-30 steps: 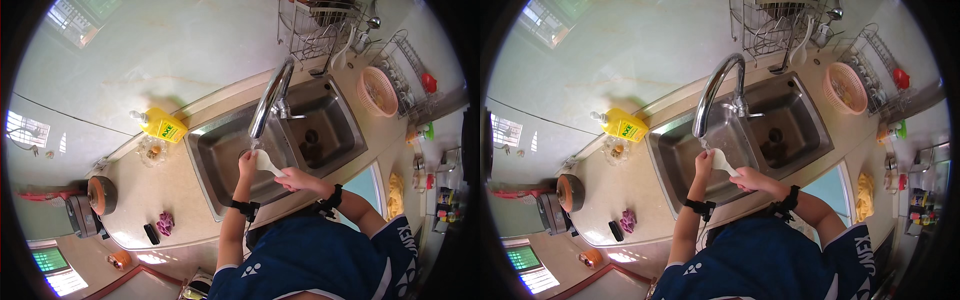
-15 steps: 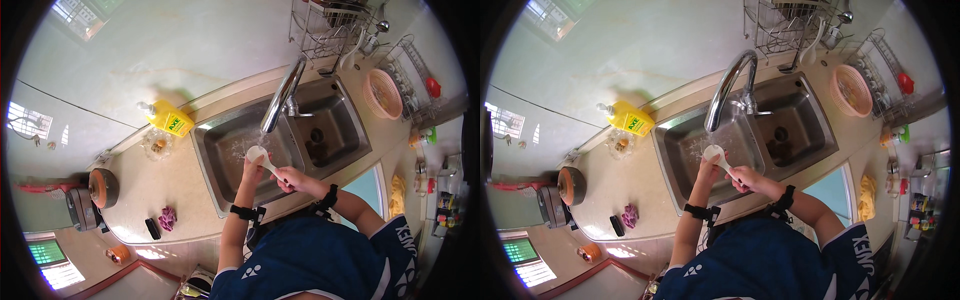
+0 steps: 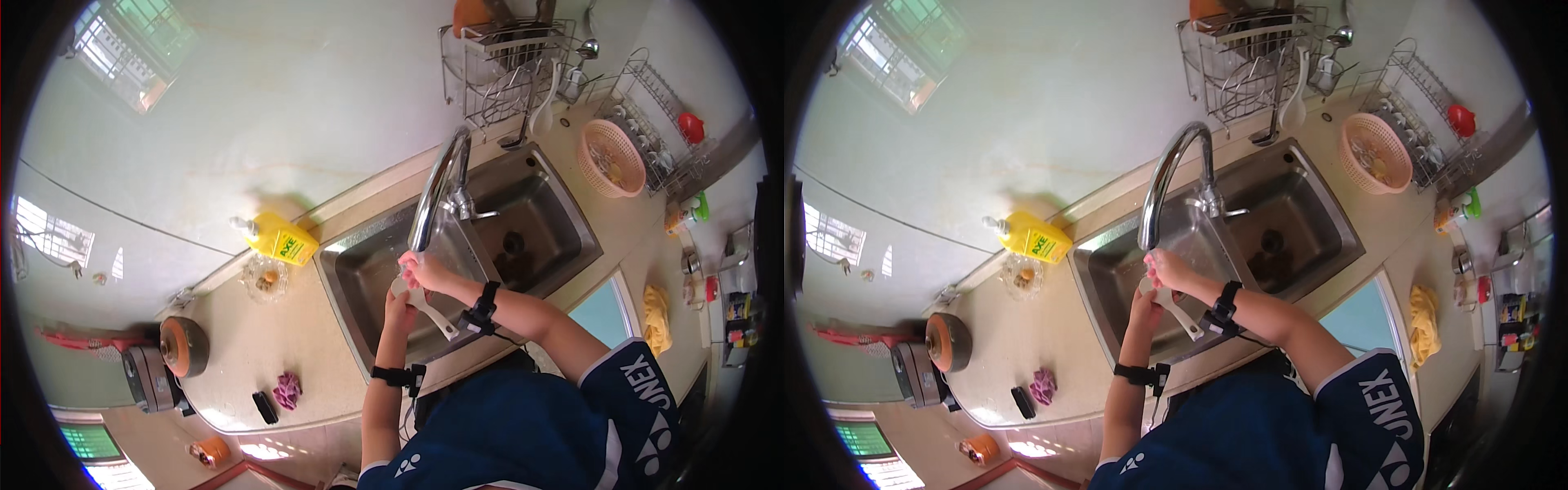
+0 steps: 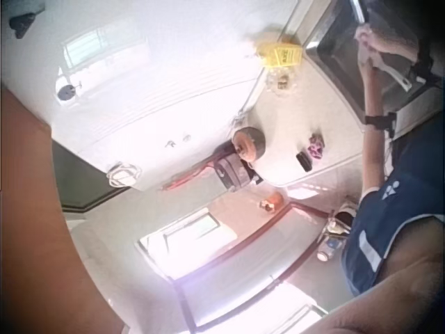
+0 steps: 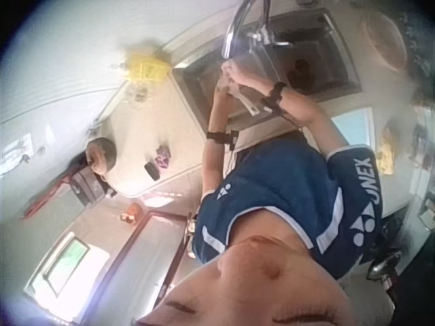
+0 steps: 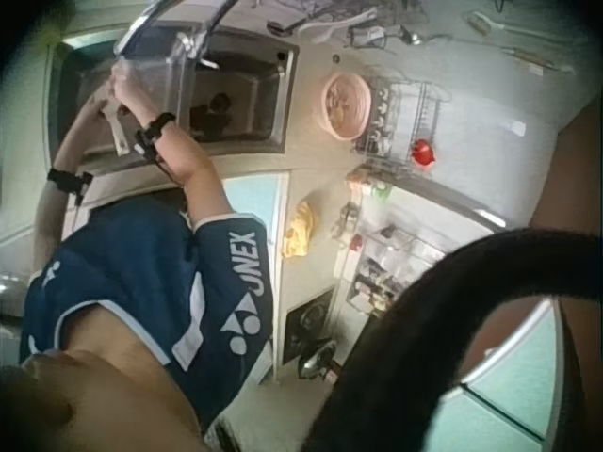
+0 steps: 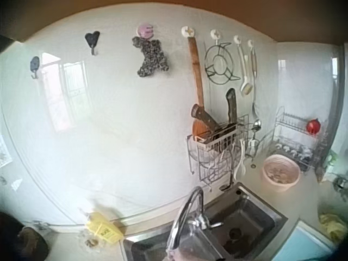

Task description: The recorder places glasses in a drying rack and then cleans a rice paddle.

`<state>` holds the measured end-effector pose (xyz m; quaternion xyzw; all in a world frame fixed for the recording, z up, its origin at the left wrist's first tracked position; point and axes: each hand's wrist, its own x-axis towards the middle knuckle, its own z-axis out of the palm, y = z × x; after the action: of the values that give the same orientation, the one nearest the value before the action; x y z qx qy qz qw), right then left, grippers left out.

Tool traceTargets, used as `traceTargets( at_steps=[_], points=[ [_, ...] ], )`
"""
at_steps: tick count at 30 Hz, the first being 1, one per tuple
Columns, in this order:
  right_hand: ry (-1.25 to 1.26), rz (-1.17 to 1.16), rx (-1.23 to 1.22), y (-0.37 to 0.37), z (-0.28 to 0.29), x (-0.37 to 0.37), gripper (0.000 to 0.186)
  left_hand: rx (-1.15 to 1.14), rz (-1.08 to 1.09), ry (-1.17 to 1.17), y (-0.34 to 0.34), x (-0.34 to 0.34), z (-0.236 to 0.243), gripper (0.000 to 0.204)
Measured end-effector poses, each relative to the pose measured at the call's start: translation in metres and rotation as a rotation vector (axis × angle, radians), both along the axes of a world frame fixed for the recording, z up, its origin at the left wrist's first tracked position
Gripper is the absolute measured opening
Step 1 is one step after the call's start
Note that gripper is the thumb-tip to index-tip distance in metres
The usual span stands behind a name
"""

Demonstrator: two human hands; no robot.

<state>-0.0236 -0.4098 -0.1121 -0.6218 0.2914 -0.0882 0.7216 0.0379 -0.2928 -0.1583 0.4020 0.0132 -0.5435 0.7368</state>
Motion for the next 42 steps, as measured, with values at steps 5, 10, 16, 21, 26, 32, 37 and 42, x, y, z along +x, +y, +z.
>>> traceTargets(
  at_steps=[5, 10, 16, 21, 26, 32, 37, 42],
  points=[
    [-0.098, -0.204, -0.068, -0.018, -0.028, -0.055, 0.022, 0.001, -0.004, -0.057, -0.012, -0.005, 0.006, 0.041],
    [0.147, 0.171, -0.102, -0.013, 0.003, -0.1, 0.036, -0.087, 0.026, 0.002, -0.025, 0.001, -0.004, 0.045],
    [-0.35, 0.383, -0.678, 0.001, 0.015, -0.108, 0.046, 0.092, 0.171, -0.004, -0.037, 0.0, -0.012, 0.047],
    [-0.358, 0.184, -0.755, 0.01, 0.012, -0.094, 0.035, -0.036, -0.011, -0.01, -0.025, 0.008, -0.045, 0.045],
    [-0.281, 0.003, -0.599, 0.006, 0.004, -0.077, 0.023, 0.328, -0.047, -0.22, -0.01, -0.018, 0.026, 0.037],
    [-0.298, 0.061, -0.574, 0.001, 0.004, -0.069, 0.017, 0.413, -0.273, -1.552, 0.012, -0.026, 0.035, 0.045],
    [-0.313, 0.17, -0.419, 0.005, 0.014, -0.066, 0.032, 0.473, -0.067, -1.502, 0.003, -0.026, 0.031, 0.025],
    [-0.149, -0.569, 0.182, -0.052, -0.024, -0.094, 0.074, 0.421, 0.006, -1.596, 0.001, -0.029, 0.037, 0.015]
  ],
)
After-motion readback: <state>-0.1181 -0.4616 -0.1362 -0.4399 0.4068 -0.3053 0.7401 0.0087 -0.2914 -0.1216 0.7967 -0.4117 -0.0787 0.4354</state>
